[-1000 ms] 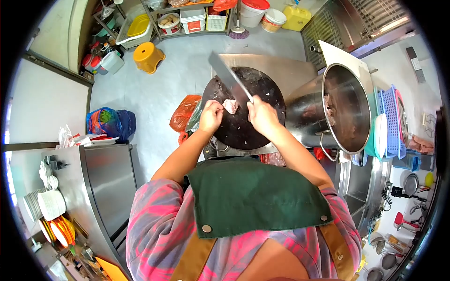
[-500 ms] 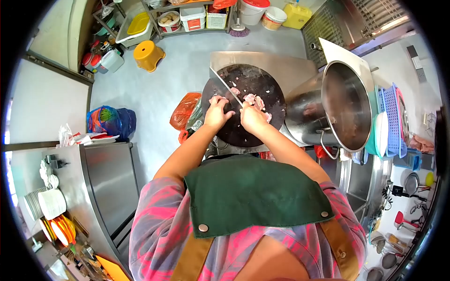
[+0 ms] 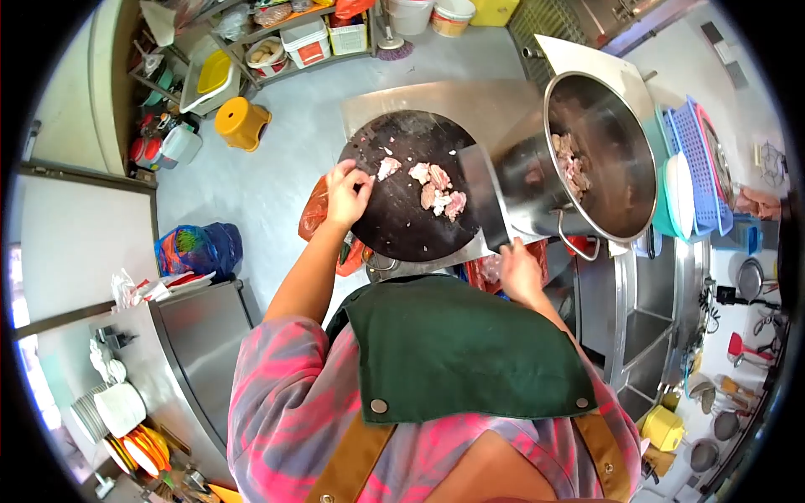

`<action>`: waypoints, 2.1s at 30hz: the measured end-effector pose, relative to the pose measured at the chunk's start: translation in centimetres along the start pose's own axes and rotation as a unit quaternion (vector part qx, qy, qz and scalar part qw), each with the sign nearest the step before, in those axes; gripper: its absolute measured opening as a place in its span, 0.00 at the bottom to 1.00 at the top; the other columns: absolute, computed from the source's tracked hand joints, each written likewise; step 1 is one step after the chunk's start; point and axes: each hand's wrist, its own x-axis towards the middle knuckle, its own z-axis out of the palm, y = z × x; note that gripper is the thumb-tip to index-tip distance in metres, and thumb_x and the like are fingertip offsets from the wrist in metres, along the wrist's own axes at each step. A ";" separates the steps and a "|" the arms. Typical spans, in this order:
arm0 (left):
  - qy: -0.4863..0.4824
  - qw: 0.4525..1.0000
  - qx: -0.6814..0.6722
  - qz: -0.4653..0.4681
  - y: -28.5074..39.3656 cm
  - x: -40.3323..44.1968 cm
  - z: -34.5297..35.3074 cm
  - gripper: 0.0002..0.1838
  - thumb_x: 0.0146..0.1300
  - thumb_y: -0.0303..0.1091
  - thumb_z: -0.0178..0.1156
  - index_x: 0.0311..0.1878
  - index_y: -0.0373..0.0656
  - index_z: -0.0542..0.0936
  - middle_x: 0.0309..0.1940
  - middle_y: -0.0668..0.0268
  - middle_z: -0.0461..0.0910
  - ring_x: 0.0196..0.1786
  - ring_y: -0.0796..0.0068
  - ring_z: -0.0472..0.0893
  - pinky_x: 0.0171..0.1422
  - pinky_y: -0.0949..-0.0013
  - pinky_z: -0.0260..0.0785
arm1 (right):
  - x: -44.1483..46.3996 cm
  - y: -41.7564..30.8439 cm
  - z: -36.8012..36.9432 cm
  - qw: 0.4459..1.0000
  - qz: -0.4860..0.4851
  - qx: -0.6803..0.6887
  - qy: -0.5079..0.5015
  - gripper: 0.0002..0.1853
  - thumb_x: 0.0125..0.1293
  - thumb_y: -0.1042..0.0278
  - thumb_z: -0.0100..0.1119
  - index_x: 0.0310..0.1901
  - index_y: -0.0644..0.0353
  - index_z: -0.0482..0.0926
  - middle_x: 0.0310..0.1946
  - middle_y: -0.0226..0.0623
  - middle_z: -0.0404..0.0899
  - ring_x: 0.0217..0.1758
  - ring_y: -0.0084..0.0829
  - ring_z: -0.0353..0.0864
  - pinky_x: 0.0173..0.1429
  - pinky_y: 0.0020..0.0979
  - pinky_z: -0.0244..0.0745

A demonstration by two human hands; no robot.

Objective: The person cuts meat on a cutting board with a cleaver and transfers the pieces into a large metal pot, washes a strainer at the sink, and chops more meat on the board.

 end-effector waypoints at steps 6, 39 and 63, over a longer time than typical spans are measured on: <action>-0.271 0.960 -0.005 0.075 5.8 3.4 3.6 0.55 0.33 0.54 0.73 0.68 0.50 0.59 0.66 0.57 0.60 0.68 0.50 0.55 0.70 0.46 0.44 | 0.0 5.0 1.4 0.942 0.120 0.288 -0.121 0.10 0.68 0.67 0.46 0.41 0.66 0.69 0.18 0.38 0.74 0.16 0.30 0.75 0.23 0.32 0.71; 0.100 0.949 -0.216 0.204 33.1 11.6 1.0 0.51 0.35 0.35 0.77 0.62 0.37 0.57 0.54 0.56 0.63 0.57 0.62 0.66 0.64 0.62 0.59 | -0.5 -5.1 -12.4 0.799 -0.058 0.599 0.011 0.05 0.66 0.72 0.47 0.40 0.63 0.66 0.20 0.31 0.69 0.15 0.23 0.69 0.20 0.26 0.69; -0.224 0.825 -0.520 0.008 28.0 2.2 -4.2 0.16 0.68 0.38 0.51 0.51 0.34 0.72 0.36 0.61 0.78 0.33 0.77 0.76 0.37 0.77 0.69 | -7.2 0.1 -13.7 0.963 -0.154 0.178 0.132 0.18 0.57 0.66 0.59 0.48 0.59 0.70 0.26 0.41 0.78 0.28 0.40 0.80 0.30 0.38 0.73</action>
